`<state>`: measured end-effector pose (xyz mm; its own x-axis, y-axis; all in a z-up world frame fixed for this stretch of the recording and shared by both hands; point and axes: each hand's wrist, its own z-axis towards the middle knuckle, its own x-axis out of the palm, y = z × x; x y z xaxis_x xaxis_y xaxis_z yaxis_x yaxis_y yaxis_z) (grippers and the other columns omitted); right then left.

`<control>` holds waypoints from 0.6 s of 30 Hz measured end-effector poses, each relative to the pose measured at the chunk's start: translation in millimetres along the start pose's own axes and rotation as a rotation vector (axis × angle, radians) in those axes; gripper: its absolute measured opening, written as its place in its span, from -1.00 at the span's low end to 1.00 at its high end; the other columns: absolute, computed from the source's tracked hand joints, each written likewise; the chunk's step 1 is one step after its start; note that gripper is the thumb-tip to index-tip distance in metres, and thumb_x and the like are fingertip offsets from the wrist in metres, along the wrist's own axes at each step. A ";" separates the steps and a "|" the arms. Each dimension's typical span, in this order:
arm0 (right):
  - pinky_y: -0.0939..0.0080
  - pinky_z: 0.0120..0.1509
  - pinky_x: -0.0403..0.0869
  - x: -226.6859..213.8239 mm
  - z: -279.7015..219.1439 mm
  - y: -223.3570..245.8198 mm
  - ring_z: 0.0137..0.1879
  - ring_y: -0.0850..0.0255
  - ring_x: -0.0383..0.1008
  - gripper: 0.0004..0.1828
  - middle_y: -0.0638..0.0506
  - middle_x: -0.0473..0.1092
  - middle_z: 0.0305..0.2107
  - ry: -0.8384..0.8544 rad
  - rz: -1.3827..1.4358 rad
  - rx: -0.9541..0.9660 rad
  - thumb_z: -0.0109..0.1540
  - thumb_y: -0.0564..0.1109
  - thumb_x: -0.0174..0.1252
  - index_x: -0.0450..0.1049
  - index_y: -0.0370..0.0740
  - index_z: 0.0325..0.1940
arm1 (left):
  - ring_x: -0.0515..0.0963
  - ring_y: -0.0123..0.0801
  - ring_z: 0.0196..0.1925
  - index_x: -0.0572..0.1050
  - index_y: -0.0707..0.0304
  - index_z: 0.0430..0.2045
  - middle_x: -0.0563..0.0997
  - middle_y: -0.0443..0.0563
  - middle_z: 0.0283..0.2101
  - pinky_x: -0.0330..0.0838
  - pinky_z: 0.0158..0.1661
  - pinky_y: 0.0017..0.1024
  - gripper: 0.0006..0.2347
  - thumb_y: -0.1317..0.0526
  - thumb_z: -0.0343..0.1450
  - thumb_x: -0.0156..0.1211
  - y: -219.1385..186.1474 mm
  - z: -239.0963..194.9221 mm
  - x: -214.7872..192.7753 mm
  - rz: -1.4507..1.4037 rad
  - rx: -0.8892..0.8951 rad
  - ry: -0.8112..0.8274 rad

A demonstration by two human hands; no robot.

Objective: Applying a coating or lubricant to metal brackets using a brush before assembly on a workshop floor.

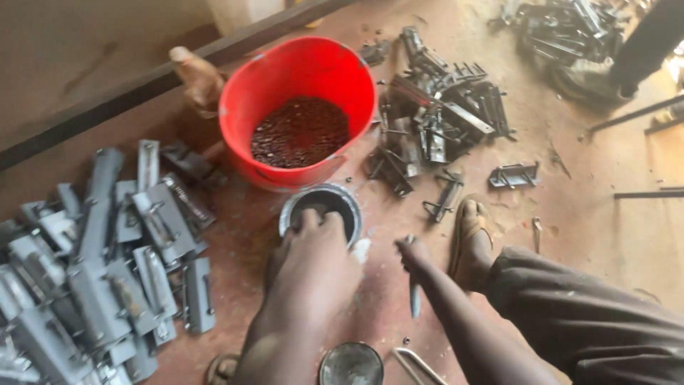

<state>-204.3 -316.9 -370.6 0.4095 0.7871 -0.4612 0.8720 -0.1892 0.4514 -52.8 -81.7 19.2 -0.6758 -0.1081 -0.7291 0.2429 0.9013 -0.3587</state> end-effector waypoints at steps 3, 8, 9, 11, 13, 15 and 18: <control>-0.15 0.16 0.50 -64.3 -17.7 78.1 0.06 -0.27 0.54 -0.44 -0.24 0.54 -0.10 -0.401 -0.257 -0.075 0.13 0.17 0.22 0.52 -0.18 0.10 | 0.54 0.30 0.00 0.43 0.18 -0.11 0.37 0.15 0.07 0.42 -0.01 0.16 -0.64 0.01 0.32 0.28 1.5 10.4 14.0 0.011 -0.004 -0.069; -0.05 0.02 0.49 -94.6 67.3 88.3 -0.04 -0.08 0.53 -0.39 -0.19 0.48 -0.14 -0.574 -0.277 0.027 0.04 0.17 0.42 0.44 -0.33 -0.08 | 0.42 0.23 0.17 0.37 0.07 0.07 0.25 0.10 0.30 0.43 0.01 0.23 -0.50 -0.11 0.31 0.25 8.6 31.1 35.7 0.065 -0.029 -0.149; 0.04 -0.14 0.55 -93.6 89.6 84.4 -0.18 0.05 0.59 -0.35 -0.11 0.55 -0.30 -0.568 -0.344 0.108 0.00 0.29 0.52 0.58 -0.34 -0.21 | 0.41 0.19 0.18 0.38 0.05 0.07 0.26 0.10 0.31 0.45 0.00 0.22 -0.50 -0.13 0.32 0.24 11.2 32.2 37.2 0.091 -0.036 -0.162; 0.05 -0.05 0.55 -86.4 134.2 61.7 -0.02 0.05 0.52 -0.29 -0.12 0.47 -0.11 -0.523 -0.278 0.135 0.01 0.20 0.55 0.47 -0.35 -0.02 | 0.43 0.20 0.17 0.37 0.07 0.10 0.28 0.11 0.28 0.45 0.01 0.20 -0.48 -0.10 0.30 0.26 13.8 33.9 43.2 0.109 -0.033 -0.150; 0.06 0.03 0.54 -80.2 142.4 51.6 0.13 0.06 0.45 -0.18 -0.13 0.39 0.07 -0.491 -0.208 0.167 0.01 0.11 0.57 0.37 -0.36 0.16 | 0.45 0.21 0.15 0.36 0.10 0.13 0.29 0.13 0.25 0.46 0.01 0.18 -0.45 -0.07 0.28 0.28 17.3 35.1 46.7 0.124 -0.016 -0.135; -0.02 0.08 0.54 -85.6 114.7 54.2 0.09 -0.14 0.53 -0.44 -0.22 0.48 -0.02 -0.390 -0.244 0.086 0.10 -0.12 0.23 0.34 -0.37 0.15 | 0.46 0.24 0.14 0.40 0.13 -0.03 0.33 0.18 0.24 0.43 0.02 0.19 -0.54 -0.13 0.33 0.26 17.7 35.0 50.9 0.115 0.019 -0.121; -0.13 0.30 0.43 -74.1 27.1 69.7 0.28 -0.24 0.42 0.01 -0.30 0.40 0.16 -0.339 -0.316 0.076 -0.02 0.28 0.50 0.25 -0.30 0.28 | 0.45 0.22 0.16 0.35 0.13 0.11 0.28 0.12 0.24 0.43 0.04 0.18 -0.48 -0.04 0.29 0.29 13.5 33.3 46.1 0.085 -0.007 -0.073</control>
<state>-166.6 -404.3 -325.7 0.1743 0.5795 -0.7961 0.9801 -0.0238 0.1973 -57.5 -88.5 -38.6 -0.6001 -0.0609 -0.7976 0.2925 0.9113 -0.2897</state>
